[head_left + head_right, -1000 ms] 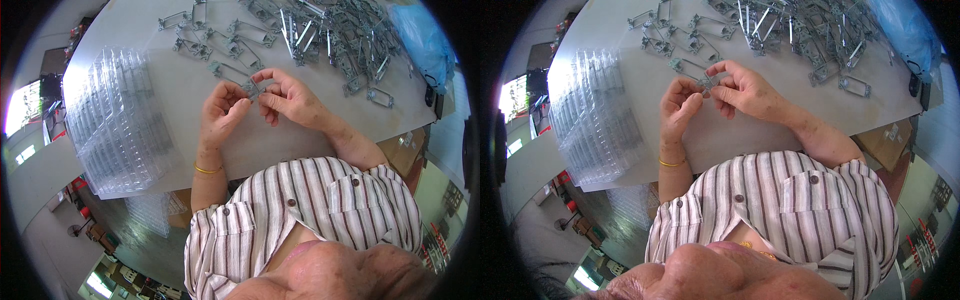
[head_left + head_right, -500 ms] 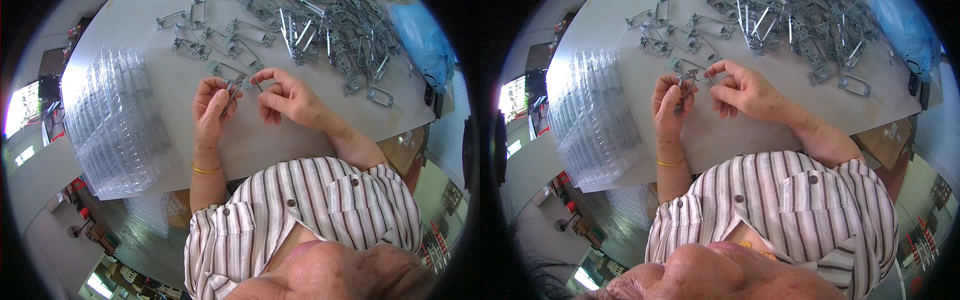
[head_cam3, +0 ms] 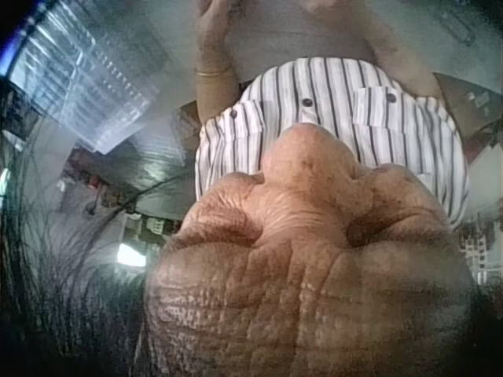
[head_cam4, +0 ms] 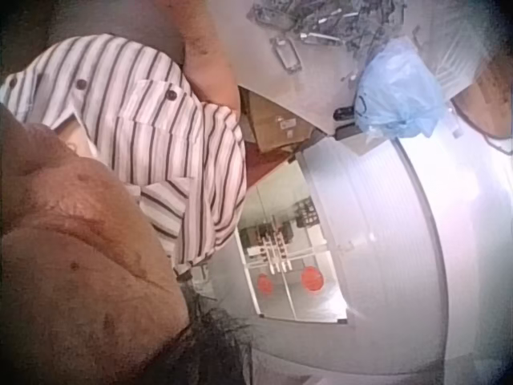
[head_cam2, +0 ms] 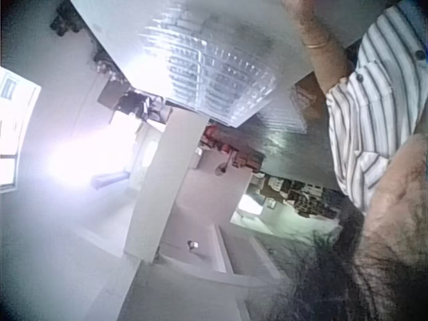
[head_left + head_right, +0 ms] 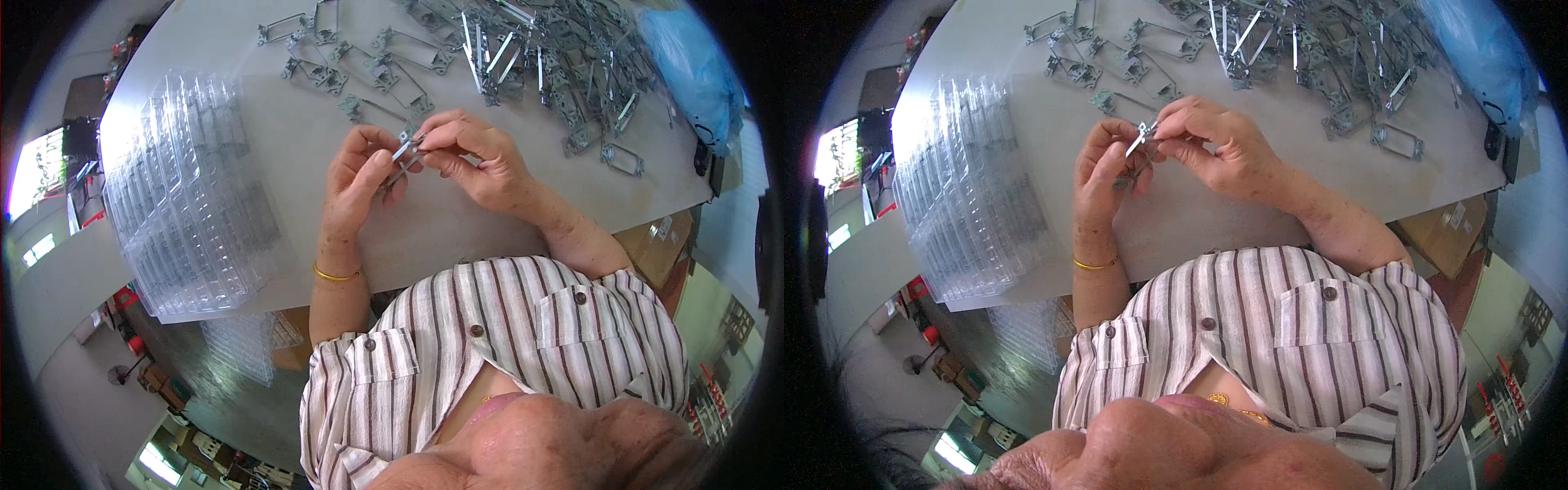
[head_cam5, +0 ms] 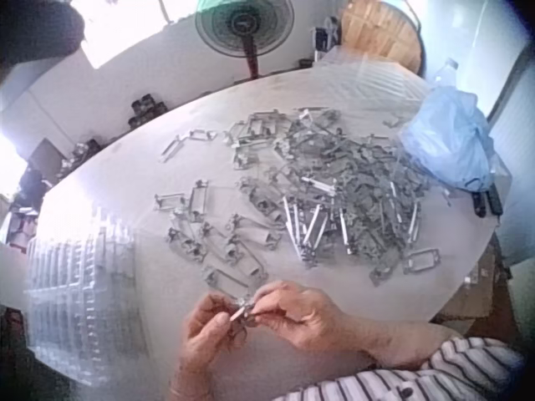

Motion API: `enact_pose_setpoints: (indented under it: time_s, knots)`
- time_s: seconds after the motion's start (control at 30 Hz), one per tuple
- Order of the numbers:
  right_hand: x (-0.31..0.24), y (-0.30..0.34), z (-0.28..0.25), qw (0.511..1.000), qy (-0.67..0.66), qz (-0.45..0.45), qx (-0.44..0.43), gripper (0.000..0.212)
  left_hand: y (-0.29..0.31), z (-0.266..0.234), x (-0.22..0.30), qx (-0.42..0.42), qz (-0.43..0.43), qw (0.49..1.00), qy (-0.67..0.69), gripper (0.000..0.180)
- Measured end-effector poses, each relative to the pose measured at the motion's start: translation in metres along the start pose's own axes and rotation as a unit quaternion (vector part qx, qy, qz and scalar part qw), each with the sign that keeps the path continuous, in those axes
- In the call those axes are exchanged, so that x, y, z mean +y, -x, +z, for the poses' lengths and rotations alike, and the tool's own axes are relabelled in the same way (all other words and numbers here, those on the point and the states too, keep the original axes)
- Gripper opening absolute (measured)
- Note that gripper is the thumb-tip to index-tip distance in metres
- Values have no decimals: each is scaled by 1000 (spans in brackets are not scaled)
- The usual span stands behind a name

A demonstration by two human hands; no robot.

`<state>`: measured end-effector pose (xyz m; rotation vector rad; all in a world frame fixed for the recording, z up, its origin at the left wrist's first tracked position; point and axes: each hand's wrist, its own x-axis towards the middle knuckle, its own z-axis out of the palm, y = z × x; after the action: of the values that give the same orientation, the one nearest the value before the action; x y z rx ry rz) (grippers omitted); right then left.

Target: The person assembles metal brackets and small metal pins by hand, then places the assembled components into the slots of a plastic tray.

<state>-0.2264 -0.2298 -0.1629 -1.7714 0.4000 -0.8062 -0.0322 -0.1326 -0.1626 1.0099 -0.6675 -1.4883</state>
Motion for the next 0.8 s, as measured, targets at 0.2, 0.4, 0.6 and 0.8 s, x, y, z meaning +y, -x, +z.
enact_pose_setpoints:
  time_s: [0.2, 0.4, 0.6, 0.8]
  knots:
    - [-3, -1, 2, 966, -208, 128, 87, 11, -1, 2, -1, -62, 120, 991, -4, 66]
    - [1, -1, -3, 947, -251, 190, 59, 13, 2, 9, -3, -6, 118, 993, -23, 66]
    - [-1, 0, -1, 952, -218, 200, 74, 13, 1, -14, -4, -13, 168, 981, -95, 59]
    - [-2, 2, -3, 956, -195, 208, 68, 12, -5, 0, -7, -24, 220, 970, -98, 60]
